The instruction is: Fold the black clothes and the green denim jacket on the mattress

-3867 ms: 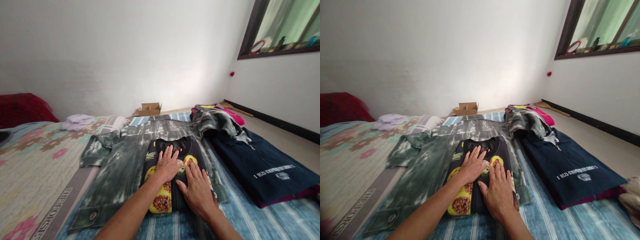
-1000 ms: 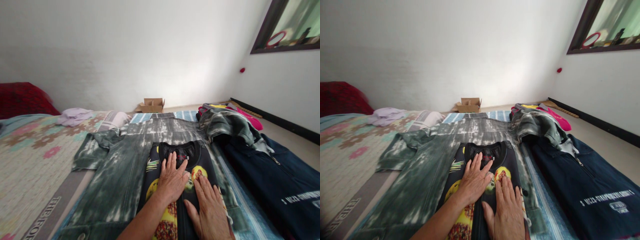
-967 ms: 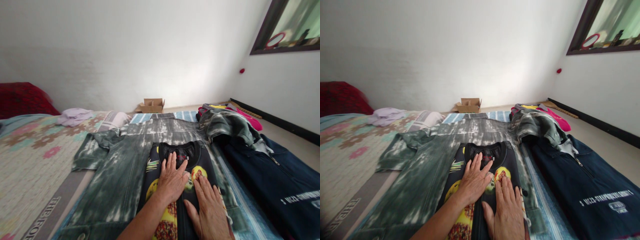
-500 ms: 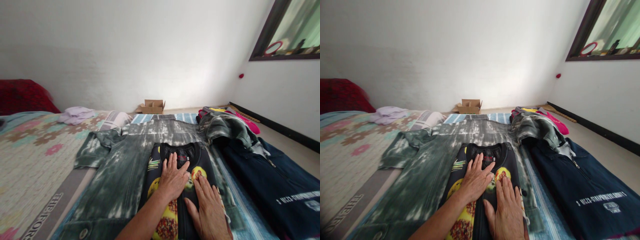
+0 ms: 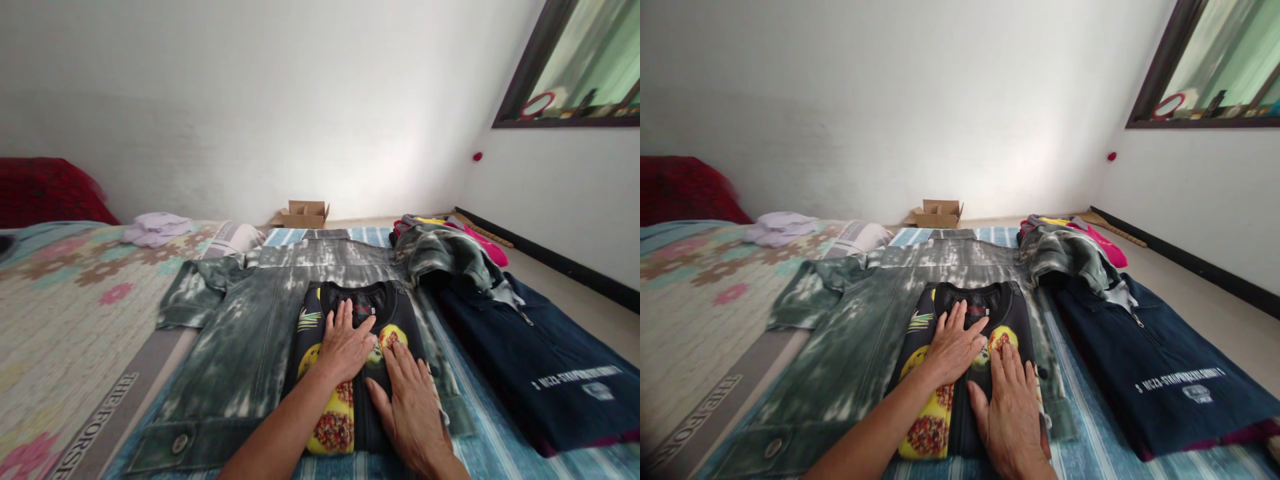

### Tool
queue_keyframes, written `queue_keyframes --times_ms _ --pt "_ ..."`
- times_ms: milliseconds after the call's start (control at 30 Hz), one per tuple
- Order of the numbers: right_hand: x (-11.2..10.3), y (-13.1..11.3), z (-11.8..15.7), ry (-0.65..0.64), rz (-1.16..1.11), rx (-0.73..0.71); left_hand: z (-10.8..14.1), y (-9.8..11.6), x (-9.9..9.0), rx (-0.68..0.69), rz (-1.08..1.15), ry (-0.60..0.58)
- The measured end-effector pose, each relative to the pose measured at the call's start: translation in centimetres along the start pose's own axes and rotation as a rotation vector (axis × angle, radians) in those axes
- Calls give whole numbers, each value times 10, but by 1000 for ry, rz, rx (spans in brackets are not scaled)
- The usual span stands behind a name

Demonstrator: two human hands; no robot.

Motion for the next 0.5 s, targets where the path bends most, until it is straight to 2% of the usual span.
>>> queue_keyframes --times_ms 133,267,400,500 --pt "-1 -1 -2 -40 -24 15 -1 2 -7 -2 22 -34" --pt "-3 -1 -3 -47 -32 24 5 2 -23 -20 36 -63" --pt "-3 -1 -3 -31 -44 16 29 2 -41 -24 -1 -57" --pt "-3 -1 -2 -23 -47 12 52 2 -42 -26 -34 -85"
Point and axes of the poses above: each hand's wrist, its own z-axis away from the middle knuckle, its own x-axis out of the palm, y = z × x, the point moved 10 cm from there along -z, towards the middle knuckle, and after that the axes turned 5 degrees about -x, right-handed, at the moved point
